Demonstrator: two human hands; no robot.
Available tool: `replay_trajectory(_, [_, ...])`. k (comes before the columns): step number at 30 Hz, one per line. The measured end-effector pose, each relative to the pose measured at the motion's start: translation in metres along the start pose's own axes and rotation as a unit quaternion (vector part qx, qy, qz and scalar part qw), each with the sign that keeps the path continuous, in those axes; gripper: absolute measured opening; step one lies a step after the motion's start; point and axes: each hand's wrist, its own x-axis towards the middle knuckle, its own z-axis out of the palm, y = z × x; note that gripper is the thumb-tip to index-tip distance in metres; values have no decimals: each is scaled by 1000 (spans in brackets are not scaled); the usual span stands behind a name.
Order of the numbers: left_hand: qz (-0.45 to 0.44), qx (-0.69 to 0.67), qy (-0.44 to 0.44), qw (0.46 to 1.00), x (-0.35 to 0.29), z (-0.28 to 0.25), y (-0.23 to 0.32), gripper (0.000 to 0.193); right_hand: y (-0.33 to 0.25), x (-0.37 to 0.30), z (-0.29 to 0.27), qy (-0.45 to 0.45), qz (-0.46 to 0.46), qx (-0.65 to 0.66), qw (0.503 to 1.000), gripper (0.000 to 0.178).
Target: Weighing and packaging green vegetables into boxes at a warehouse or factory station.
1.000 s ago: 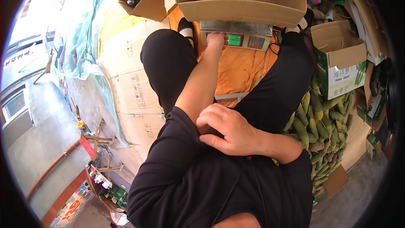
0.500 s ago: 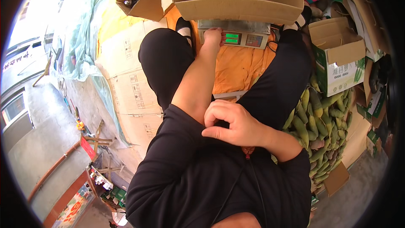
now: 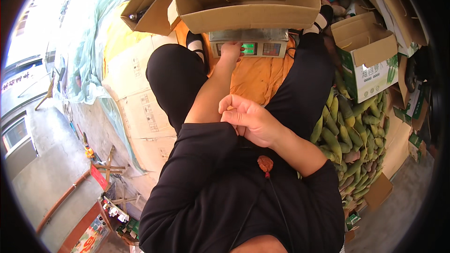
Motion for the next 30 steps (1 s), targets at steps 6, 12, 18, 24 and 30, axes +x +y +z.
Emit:
replay_trajectory(6, [5, 35, 6, 999, -3, 2, 2, 17, -4, 0, 4, 14, -23, -57, 998, 7])
replay_trajectory(12, [16, 58, -1, 998, -6, 3, 7, 17, 2, 5, 2, 33, -69, -78, 994, 6])
replay_trajectory(18, [21, 44, -18, 999, -5, 10, 10, 20, 0, 3, 3, 28, -87, -111, 990, 5])
replay_trajectory(24, [30, 33, -43, 998, 1, -1, 4, 18, -8, -3, 3, -46, -55, -197, 978, 7])
replay_trajectory(30, [131, 44, -99, 985, -27, 35, 34, 23, -24, -17, -17, 156, -321, -436, 826, 3])
